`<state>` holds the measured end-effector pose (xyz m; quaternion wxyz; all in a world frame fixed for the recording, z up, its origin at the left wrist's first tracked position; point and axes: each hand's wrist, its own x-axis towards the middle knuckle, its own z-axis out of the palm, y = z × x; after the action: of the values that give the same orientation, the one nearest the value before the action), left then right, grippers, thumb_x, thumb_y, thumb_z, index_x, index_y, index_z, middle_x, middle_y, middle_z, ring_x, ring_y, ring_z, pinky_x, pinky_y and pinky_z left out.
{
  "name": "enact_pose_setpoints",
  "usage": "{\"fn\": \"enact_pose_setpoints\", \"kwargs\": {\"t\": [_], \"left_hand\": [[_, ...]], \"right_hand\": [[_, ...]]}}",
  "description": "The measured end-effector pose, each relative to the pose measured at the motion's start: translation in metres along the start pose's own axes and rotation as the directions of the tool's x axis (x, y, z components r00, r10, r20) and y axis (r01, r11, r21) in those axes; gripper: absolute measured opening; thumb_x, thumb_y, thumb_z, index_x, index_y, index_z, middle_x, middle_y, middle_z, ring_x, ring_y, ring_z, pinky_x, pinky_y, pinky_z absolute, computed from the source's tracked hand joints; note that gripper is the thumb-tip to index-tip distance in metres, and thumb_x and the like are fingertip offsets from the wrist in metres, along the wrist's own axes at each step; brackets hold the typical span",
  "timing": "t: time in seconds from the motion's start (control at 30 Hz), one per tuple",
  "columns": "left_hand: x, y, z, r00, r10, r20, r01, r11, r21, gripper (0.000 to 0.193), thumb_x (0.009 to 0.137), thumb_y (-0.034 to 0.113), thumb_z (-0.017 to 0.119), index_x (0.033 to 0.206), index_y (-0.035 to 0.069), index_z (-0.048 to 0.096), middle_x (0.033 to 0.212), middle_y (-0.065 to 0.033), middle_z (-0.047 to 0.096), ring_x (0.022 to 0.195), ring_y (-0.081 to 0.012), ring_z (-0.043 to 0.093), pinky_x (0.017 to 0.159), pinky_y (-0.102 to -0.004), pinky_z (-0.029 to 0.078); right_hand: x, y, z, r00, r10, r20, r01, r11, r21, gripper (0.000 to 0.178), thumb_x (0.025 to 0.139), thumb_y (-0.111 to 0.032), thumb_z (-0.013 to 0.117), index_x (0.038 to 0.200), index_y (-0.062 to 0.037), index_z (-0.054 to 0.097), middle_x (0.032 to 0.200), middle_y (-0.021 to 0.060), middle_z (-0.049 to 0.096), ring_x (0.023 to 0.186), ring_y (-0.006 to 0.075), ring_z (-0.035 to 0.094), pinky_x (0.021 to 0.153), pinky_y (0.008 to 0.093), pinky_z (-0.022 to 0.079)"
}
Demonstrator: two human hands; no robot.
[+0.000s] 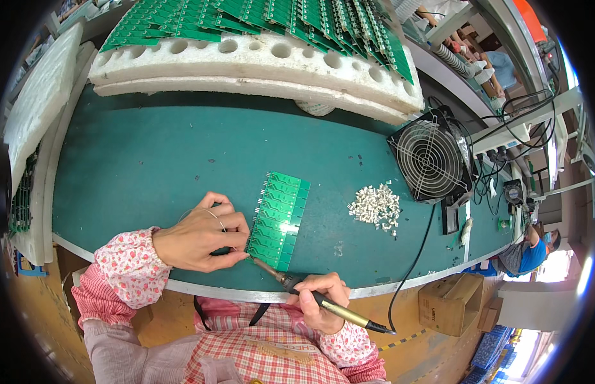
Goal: The person solders components onto a printed circuit board strip using a soldering iron and solder wire, holds up the board by hand, and then solders components onto another printed circuit board strip.
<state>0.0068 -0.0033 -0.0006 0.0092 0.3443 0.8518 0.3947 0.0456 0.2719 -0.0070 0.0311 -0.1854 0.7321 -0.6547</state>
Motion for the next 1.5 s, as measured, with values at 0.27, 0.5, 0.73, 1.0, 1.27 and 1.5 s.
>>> {"fn": "enact_pose_setpoints", "kwargs": {"t": [0.27,0.5,0.73,1.0,1.27,1.5], "left_hand": [[0.000,-0.001,0.001,1.000,0.002,-0.001,-0.002,1.000,0.001,0.010,0.083,0.018,0.068,0.082,0.010,0.061,0.084,-0.0011,0.053,0.079,-0.0180,0.051,0.092,-0.0399,0.032],[0.001,-0.003,-0.003,0.993,-0.087,-0.083,0.077,0.990,-0.116,0.018,0.080,0.013,0.070,0.077,0.009,0.052,0.077,-0.0018,0.052,0.070,-0.0208,0.053,0.084,-0.0376,0.038],[0.002,-0.004,-0.004,0.975,-0.180,-0.128,0.156,0.972,-0.176,0.021,0.076,0.007,0.068,0.077,0.008,0.047,0.074,-0.0028,0.050,0.069,-0.0220,0.052,0.082,-0.0349,0.040],[0.014,0.032,-0.028,0.911,-0.413,-0.010,0.205,0.472,-0.857,0.043,0.101,0.019,0.034,0.064,0.006,0.053,0.073,-0.0062,0.062,0.066,-0.0220,0.055,0.075,-0.0380,0.044],[0.033,0.183,-0.003,0.706,0.172,-0.687,-0.521,-0.531,-0.669,0.069,0.096,0.060,0.028,0.143,0.010,0.030,0.117,-0.0256,0.062,0.115,-0.0418,0.054,0.100,-0.0592,0.032],[0.008,0.196,-0.046,0.722,0.267,-0.638,-0.691,0.228,-0.686,0.057,0.102,0.034,0.021,0.092,-0.003,0.064,0.100,-0.0193,0.069,0.080,-0.0309,0.066,0.057,-0.0352,0.054]], "right_hand": [[0.000,-0.001,0.001,1.000,0.017,-0.001,-0.017,1.000,0.016,0.013,0.090,-0.010,0.061,0.090,-0.0013,0.051,0.063,0.0099,0.066,0.054,0.0148,0.066,0.050,0.0248,0.050],[0.001,0.000,0.000,0.998,-0.046,0.038,0.047,0.998,-0.029,0.011,0.090,-0.008,0.059,0.090,-0.0001,0.051,0.062,0.0102,0.065,0.054,0.0143,0.066,0.050,0.0241,0.050],[-0.002,0.009,0.003,0.985,-0.114,-0.133,0.135,0.976,0.168,0.014,0.092,-0.008,0.052,0.095,0.0024,0.042,0.063,0.0122,0.056,0.047,0.0165,0.058,0.045,0.0278,0.048],[-0.001,0.011,0.004,0.955,-0.098,-0.278,0.142,0.980,0.140,0.018,0.094,-0.014,0.049,0.096,0.0020,0.041,0.062,0.0120,0.056,0.046,0.0175,0.056,0.046,0.0291,0.048],[0.005,0.008,0.014,0.919,-0.131,-0.372,0.185,0.976,0.113,0.025,0.095,-0.026,0.049,0.097,-0.0027,0.040,0.053,0.0091,0.049,0.040,0.0168,0.047,0.040,0.0282,0.044],[-0.001,0.001,0.005,0.957,-0.084,-0.276,0.142,0.970,0.196,0.019,0.098,-0.019,0.049,0.103,-0.0014,0.044,0.074,0.0110,0.057,0.056,0.0172,0.058,0.055,0.0283,0.050]]}}
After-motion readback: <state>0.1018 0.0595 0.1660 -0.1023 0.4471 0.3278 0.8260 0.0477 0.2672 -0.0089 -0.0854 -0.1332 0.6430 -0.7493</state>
